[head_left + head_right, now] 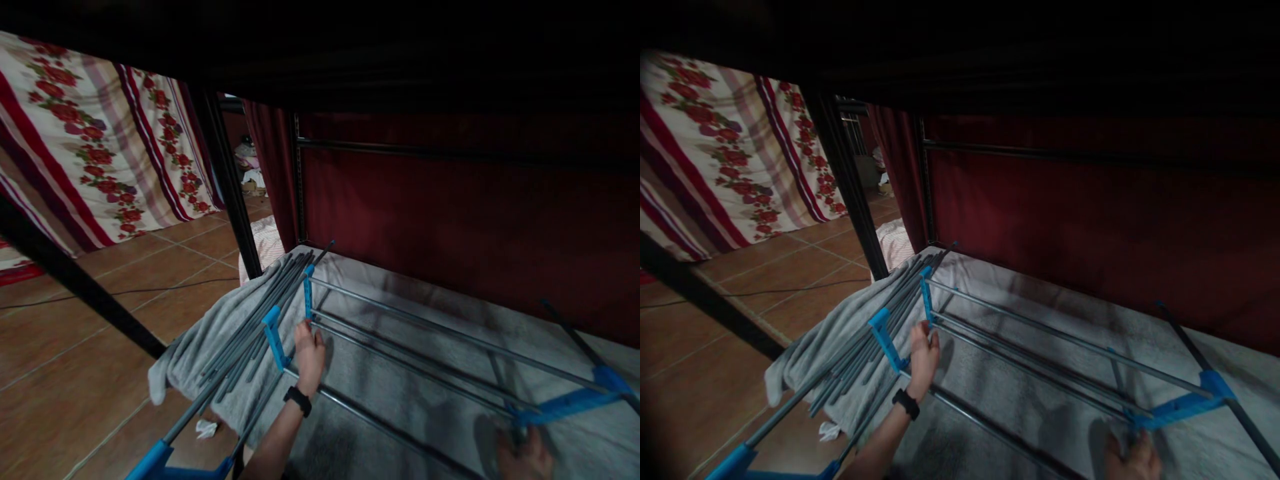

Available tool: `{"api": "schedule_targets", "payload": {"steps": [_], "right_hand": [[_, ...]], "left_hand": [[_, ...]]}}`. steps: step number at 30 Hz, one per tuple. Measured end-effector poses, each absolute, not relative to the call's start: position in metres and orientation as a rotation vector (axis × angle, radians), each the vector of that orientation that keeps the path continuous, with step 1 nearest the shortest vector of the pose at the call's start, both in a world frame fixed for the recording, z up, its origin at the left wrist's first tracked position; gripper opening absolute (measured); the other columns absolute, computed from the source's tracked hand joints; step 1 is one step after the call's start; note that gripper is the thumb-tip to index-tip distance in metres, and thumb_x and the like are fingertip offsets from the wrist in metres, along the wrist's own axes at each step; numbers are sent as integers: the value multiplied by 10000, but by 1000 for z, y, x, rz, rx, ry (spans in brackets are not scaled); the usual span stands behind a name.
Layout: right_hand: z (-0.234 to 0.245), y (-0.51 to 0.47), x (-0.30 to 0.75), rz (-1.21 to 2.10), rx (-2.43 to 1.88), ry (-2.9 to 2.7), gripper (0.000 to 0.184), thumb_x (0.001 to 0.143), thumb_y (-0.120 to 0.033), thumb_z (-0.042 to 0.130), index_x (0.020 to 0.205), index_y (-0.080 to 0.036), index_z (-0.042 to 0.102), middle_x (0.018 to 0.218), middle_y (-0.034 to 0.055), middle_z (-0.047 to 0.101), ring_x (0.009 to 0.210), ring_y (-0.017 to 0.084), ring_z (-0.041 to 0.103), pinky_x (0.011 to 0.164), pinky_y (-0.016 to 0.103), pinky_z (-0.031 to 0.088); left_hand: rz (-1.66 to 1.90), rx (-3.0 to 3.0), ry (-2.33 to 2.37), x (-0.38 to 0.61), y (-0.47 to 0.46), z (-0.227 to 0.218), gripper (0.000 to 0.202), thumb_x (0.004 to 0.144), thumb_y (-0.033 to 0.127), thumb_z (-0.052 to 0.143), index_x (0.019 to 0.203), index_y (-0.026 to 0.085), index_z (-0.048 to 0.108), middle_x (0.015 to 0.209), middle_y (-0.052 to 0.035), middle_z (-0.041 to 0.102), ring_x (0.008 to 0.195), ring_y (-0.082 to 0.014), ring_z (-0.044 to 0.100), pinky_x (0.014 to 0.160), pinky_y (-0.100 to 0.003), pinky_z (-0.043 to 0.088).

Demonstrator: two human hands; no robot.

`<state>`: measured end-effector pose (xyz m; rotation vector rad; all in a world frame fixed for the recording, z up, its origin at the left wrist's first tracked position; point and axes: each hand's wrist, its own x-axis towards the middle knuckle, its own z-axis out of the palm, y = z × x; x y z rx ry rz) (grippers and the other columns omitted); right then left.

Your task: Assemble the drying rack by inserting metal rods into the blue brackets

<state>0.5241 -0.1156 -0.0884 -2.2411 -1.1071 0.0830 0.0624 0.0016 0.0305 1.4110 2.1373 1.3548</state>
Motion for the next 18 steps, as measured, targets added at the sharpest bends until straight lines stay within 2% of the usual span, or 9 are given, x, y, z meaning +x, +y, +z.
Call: {"api": "schedule_targets", "payload": {"steps": [1,3,6,8,11,14,16,18], "right_hand": [[-90,-122,502,32,-2148,-1158,885,881,-669,396,1500,-38,430,1375,368,551,1279,556,572,947,695,524],[-95,-134,451,-6,-1883,-1332,786,923,-607,421,1510,-85,451,1446,304,541,1354,487,547,1038,627,515],[-105,-150,380,-41,-1553,-1556,478,990,-445,448,1387,-229,602,1334,167,664,1178,346,682,943,491,583],[-111,-156,350,-112,-1369,-1719,369,979,-329,487,1293,-301,680,1240,97,730,1060,285,725,852,409,597],[-115,-162,331,-260,-1216,-1917,372,908,-242,545,1203,-350,744,1192,63,767,995,274,744,772,378,596],[-114,-170,323,-336,-1251,-1903,444,870,-160,525,1200,-350,752,1223,63,769,1050,286,746,816,396,604],[-112,-178,314,-301,-1274,-1885,473,864,-103,508,1187,-349,750,1211,53,777,1049,273,753,844,388,609],[-110,-185,304,-215,-1293,-1904,488,854,-46,505,1143,-351,751,1166,31,790,995,247,766,842,357,617]], "left_hand": [[1447,1429,2019,73,-4,39,241,945,191,496,1178,220,546,1165,-126,617,1195,-279,618,1038,-443,522],[1598,1465,1792,97,-10,64,189,980,238,496,1163,244,543,1135,-107,620,1116,-255,643,966,-412,554],[1798,1549,1529,132,1,122,175,1027,293,488,1185,248,546,1105,-98,633,1023,-224,655,902,-372,563],[1906,1594,1450,147,19,165,141,1040,283,476,1156,244,547,1119,-96,639,1035,-210,655,910,-351,558],[2019,1616,1469,151,62,227,152,1045,204,422,1149,212,533,1155,-102,634,1107,-201,645,983,-351,542],[2058,1771,1489,132,110,279,220,1004,93,404,1165,156,540,1194,-121,619,1175,-207,626,1042,-374,514],[1987,1959,1515,105,137,304,287,969,51,436,1214,131,559,1250,-125,607,1215,-221,614,1069,-400,497],[1793,2124,1593,68,154,316,282,937,34,496,1185,112,605,1243,-122,628,1218,-241,615,1092,-430,482]]}}
